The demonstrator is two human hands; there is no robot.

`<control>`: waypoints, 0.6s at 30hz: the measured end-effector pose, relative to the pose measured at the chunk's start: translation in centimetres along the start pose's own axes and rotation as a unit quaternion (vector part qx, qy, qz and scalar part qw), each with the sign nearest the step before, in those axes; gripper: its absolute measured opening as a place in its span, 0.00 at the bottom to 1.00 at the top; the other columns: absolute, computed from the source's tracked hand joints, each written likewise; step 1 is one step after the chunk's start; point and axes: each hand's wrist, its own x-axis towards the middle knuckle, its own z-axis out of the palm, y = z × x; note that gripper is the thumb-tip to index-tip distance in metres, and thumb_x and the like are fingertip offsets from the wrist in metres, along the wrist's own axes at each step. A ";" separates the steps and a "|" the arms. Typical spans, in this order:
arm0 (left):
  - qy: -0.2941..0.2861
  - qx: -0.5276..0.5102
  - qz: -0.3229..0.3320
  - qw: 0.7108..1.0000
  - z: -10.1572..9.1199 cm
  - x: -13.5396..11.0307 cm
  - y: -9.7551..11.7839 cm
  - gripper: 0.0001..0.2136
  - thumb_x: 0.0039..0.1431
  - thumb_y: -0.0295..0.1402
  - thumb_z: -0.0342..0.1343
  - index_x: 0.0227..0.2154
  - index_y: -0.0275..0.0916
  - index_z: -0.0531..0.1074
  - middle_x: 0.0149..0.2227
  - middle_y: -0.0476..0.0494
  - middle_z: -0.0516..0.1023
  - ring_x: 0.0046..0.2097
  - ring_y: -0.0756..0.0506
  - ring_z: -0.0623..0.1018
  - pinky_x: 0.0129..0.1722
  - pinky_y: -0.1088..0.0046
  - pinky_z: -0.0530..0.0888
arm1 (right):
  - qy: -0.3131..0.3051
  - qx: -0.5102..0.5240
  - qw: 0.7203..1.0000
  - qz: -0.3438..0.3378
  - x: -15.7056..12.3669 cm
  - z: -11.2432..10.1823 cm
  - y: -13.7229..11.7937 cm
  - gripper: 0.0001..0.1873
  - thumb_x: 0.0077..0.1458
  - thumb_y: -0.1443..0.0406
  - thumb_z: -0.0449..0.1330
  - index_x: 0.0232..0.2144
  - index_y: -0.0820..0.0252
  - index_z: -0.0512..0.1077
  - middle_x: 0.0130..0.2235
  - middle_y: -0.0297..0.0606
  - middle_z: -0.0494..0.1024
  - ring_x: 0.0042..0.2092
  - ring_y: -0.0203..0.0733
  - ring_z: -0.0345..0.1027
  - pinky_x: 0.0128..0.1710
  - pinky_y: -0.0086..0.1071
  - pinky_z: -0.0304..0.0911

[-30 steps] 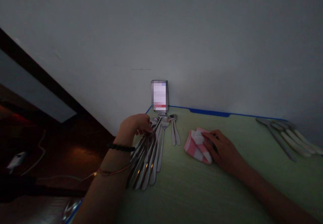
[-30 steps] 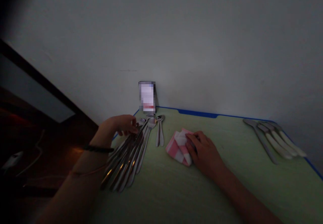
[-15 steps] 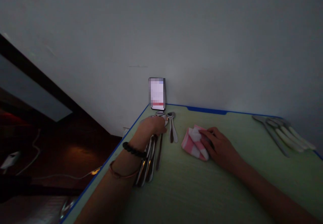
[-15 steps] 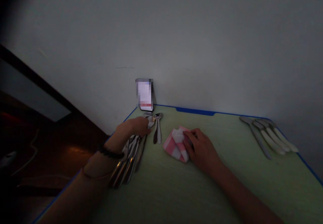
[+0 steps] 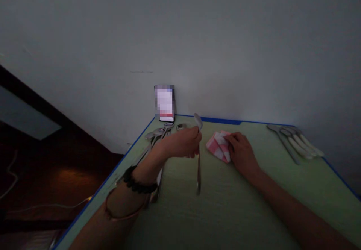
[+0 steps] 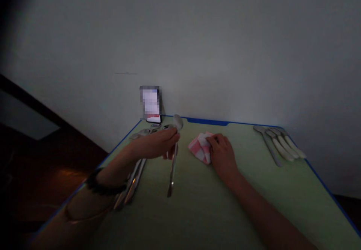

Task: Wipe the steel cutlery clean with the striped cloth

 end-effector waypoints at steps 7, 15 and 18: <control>0.012 0.031 0.019 0.999 5.5 2.4 4.3 0.14 0.64 0.34 0.36 0.37 0.34 0.66 0.34 0.37 0.76 0.35 0.44 0.77 0.35 0.70 0.69 | -0.017 -0.093 0.993 0.064 0.3 -1.1 3.6 0.23 0.55 0.71 0.44 0.52 0.58 0.62 0.47 0.48 0.70 0.46 0.51 0.60 0.41 0.43 0.57; 0.012 0.116 -0.041 0.992 6.8 0.7 6.4 0.19 0.59 0.42 0.40 0.37 0.31 0.69 0.32 0.29 0.76 0.35 0.34 0.77 0.32 0.60 0.70 | 0.001 -0.039 0.997 0.074 -1.2 -2.4 4.5 0.19 0.58 0.65 0.43 0.50 0.64 0.62 0.48 0.49 0.69 0.47 0.49 0.61 0.47 0.42 0.55; -0.016 0.125 -0.038 0.991 7.1 0.3 7.0 0.13 0.57 0.35 0.44 0.29 0.33 0.71 0.30 0.30 0.77 0.35 0.35 0.77 0.32 0.61 0.70 | -0.001 -0.041 0.995 0.085 -1.2 -2.6 3.9 0.24 0.57 0.54 0.45 0.50 0.64 0.61 0.49 0.51 0.69 0.46 0.51 0.62 0.45 0.44 0.55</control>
